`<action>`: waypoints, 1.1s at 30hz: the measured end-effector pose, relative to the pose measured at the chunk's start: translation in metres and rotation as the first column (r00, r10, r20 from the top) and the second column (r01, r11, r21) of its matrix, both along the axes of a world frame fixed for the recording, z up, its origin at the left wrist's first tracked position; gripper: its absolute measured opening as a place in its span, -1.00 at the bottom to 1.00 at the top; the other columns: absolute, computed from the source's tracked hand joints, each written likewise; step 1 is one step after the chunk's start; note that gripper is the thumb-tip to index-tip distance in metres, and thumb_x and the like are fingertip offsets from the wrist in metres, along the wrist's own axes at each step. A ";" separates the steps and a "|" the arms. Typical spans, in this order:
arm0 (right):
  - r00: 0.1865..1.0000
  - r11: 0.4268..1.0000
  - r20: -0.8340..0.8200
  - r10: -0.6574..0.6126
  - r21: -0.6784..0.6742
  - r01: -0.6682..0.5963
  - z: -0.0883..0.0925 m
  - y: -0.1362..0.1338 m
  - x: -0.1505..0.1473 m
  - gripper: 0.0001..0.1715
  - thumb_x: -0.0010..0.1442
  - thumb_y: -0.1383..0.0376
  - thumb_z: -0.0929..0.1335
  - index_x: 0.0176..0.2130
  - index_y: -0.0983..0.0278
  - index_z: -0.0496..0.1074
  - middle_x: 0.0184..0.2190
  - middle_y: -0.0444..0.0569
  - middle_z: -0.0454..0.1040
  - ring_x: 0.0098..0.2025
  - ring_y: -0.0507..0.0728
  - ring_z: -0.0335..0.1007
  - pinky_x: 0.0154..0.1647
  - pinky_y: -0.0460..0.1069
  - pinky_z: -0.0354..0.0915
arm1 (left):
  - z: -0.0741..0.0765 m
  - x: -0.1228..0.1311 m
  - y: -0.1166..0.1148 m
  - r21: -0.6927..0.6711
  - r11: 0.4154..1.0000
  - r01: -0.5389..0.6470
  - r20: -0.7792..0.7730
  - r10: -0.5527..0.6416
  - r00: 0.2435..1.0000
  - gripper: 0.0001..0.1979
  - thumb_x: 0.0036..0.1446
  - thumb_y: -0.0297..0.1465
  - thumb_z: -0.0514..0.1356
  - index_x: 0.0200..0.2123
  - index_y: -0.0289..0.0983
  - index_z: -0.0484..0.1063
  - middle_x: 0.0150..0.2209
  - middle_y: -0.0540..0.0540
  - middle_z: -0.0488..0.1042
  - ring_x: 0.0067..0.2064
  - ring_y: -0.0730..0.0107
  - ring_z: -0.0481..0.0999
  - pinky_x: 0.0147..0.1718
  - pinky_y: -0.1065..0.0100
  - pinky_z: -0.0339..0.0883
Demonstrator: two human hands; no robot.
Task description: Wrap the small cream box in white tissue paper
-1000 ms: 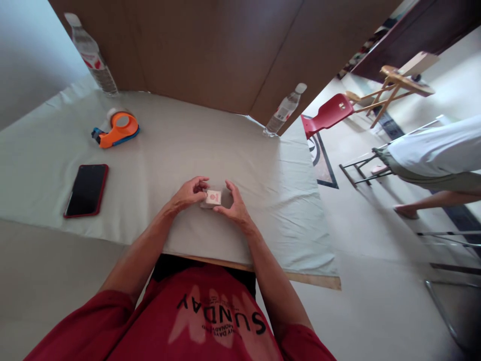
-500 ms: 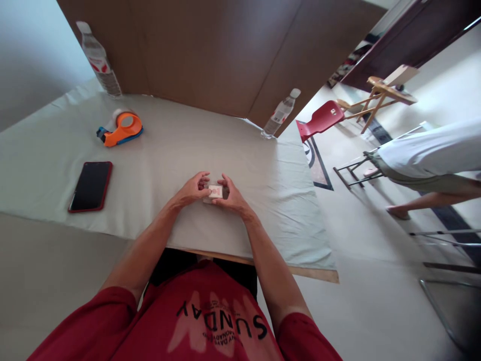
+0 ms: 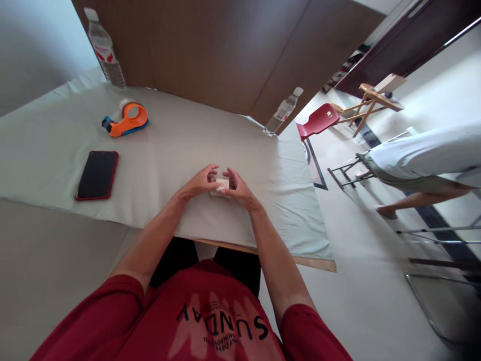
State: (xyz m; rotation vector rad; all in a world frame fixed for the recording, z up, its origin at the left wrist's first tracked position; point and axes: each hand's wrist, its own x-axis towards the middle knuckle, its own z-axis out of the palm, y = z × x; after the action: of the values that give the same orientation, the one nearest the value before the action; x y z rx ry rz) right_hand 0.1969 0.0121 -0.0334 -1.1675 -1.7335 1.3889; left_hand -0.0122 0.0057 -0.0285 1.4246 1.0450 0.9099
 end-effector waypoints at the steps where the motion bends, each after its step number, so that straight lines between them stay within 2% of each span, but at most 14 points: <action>1: 1.000 1.000 -0.014 -0.003 0.001 0.003 -0.001 0.000 0.000 0.37 -0.17 -0.06 0.58 0.42 0.28 0.01 0.38 0.31 0.15 0.30 0.33 0.27 0.32 0.22 0.19 | 0.000 0.000 0.000 0.000 1.000 -0.001 -0.008 0.001 1.000 -0.14 -0.11 -0.32 0.29 0.30 -0.37 0.19 0.19 -0.39 0.35 0.06 0.15 0.46 0.12 0.09 0.32; 8: 0.995 0.999 -0.097 -0.032 -0.002 0.032 -0.005 -0.004 0.000 0.35 -0.19 -0.10 0.59 0.41 0.13 0.05 0.35 0.17 0.20 0.31 0.31 0.23 0.32 0.21 0.18 | 0.001 -0.001 0.001 0.008 1.000 0.010 -0.109 -0.009 0.994 -0.06 -0.08 -0.28 0.27 0.37 -0.39 0.08 0.16 -0.41 0.38 0.09 0.07 0.48 0.09 0.06 0.35; 13: 0.991 1.000 -0.130 -0.017 0.001 0.018 -0.005 -0.007 0.000 0.35 -0.18 -0.13 0.58 0.41 0.10 0.04 0.35 0.17 0.17 0.21 0.27 0.33 0.27 0.20 0.26 | 0.002 -0.003 -0.001 0.020 1.000 0.020 -0.175 -0.016 0.984 -0.05 -0.07 -0.23 0.26 0.38 -0.38 0.06 0.16 -0.38 0.38 0.06 0.11 0.48 0.07 0.10 0.35; 18: 0.985 0.999 -0.170 -0.007 0.037 0.013 -0.006 -0.011 0.002 0.28 -0.15 -0.12 0.57 0.39 0.11 0.08 0.33 0.16 0.21 0.18 0.25 0.36 0.27 0.18 0.26 | 0.004 -0.004 -0.003 0.044 0.998 0.041 -0.223 -0.030 0.974 -0.06 -0.05 -0.19 0.26 0.38 -0.36 0.06 0.03 -0.26 0.43 -0.05 0.19 0.48 -0.02 0.17 0.36; 23: 0.981 0.999 -0.192 0.007 0.051 0.003 -0.008 -0.012 0.003 0.21 -0.12 -0.09 0.57 0.36 0.10 0.13 0.32 0.14 0.24 0.19 0.25 0.36 0.26 0.18 0.26 | 0.008 -0.006 -0.007 0.030 0.997 0.073 -0.174 -0.067 0.983 -0.05 -0.03 -0.18 0.28 0.38 -0.36 0.05 -0.12 -0.15 0.44 -0.21 0.33 0.44 -0.22 0.31 0.35; 33: 0.981 0.999 -0.190 -0.028 0.013 0.031 -0.005 -0.013 -0.002 0.10 -0.10 -0.01 0.57 0.32 0.12 0.20 0.33 0.14 0.25 0.17 0.26 0.39 0.23 0.17 0.30 | 0.010 -0.005 -0.008 0.017 0.996 0.084 -0.090 -0.082 0.993 -0.07 -0.07 -0.23 0.27 0.35 -0.40 0.07 -0.14 -0.14 0.43 -0.21 0.34 0.44 -0.23 0.32 0.33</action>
State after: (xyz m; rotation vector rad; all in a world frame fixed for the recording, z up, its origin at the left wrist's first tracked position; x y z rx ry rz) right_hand 0.1950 -0.0014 -0.0386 -1.0130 -1.5842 1.4175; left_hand -0.0171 -0.0027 -0.0187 1.5265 1.0370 0.8048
